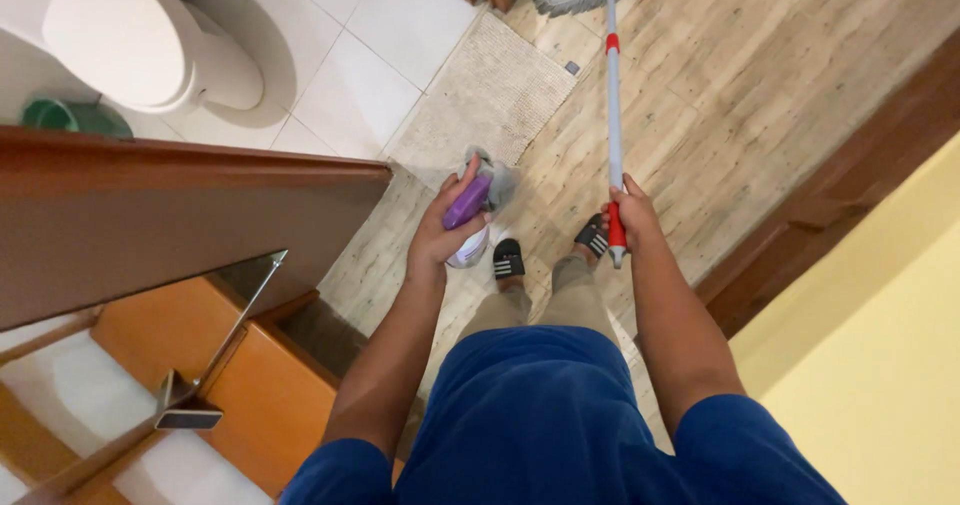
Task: The person mops a tiled floor in a bedroom using a flat mop and a spray bottle. They repeatedly spray the floor with a cleaning solution and push the mop back and forth to clean the surface around a bed and a wooden chair.
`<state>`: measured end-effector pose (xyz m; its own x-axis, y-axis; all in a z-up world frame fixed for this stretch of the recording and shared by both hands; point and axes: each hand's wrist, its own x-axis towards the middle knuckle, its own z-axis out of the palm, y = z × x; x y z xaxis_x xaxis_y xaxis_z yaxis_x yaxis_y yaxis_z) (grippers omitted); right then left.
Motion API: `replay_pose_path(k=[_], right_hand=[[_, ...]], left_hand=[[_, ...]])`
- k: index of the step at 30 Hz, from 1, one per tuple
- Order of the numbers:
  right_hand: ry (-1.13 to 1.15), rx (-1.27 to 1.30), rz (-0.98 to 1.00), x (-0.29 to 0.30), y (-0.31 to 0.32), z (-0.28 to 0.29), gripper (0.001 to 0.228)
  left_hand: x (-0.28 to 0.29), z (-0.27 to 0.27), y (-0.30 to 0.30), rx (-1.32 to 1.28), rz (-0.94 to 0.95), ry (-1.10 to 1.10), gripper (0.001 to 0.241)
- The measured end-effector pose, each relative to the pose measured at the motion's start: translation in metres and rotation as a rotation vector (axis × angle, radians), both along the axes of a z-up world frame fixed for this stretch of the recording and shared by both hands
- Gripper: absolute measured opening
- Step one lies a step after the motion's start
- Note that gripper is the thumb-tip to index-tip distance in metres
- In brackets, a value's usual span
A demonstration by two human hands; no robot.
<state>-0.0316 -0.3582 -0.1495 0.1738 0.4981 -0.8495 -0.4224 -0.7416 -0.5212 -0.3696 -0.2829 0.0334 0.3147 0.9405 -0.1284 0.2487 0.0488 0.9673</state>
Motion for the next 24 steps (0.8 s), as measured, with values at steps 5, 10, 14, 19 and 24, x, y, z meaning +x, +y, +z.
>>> replay_pose_path(k=[5, 10, 14, 19, 24], right_hand=[[-0.093, -0.033, -0.071, -0.007, -0.057, 0.023, 0.065], [-0.144, -0.102, -0.189, -0.029, -0.145, 0.049, 0.063], [-0.178, -0.150, -0.254, -0.056, -0.204, 0.073, 0.058], [-0.081, -0.223, -0.266, -0.094, -0.257, 0.129, 0.060], [0.030, -0.202, -0.292, -0.125, -0.261, 0.166, 0.067]], left_hand=[[-0.004, 0.012, 0.011, 0.052, -0.090, 0.008, 0.079], [0.011, 0.041, 0.009, -0.098, -0.138, 0.074, 0.077], [0.018, 0.022, 0.007, 0.010, -0.294, -0.173, 0.083], [0.025, 0.016, -0.018, 0.024, -0.366, -0.227, 0.079], [0.028, 0.022, -0.041, -0.010, -0.363, -0.229, 0.075]])
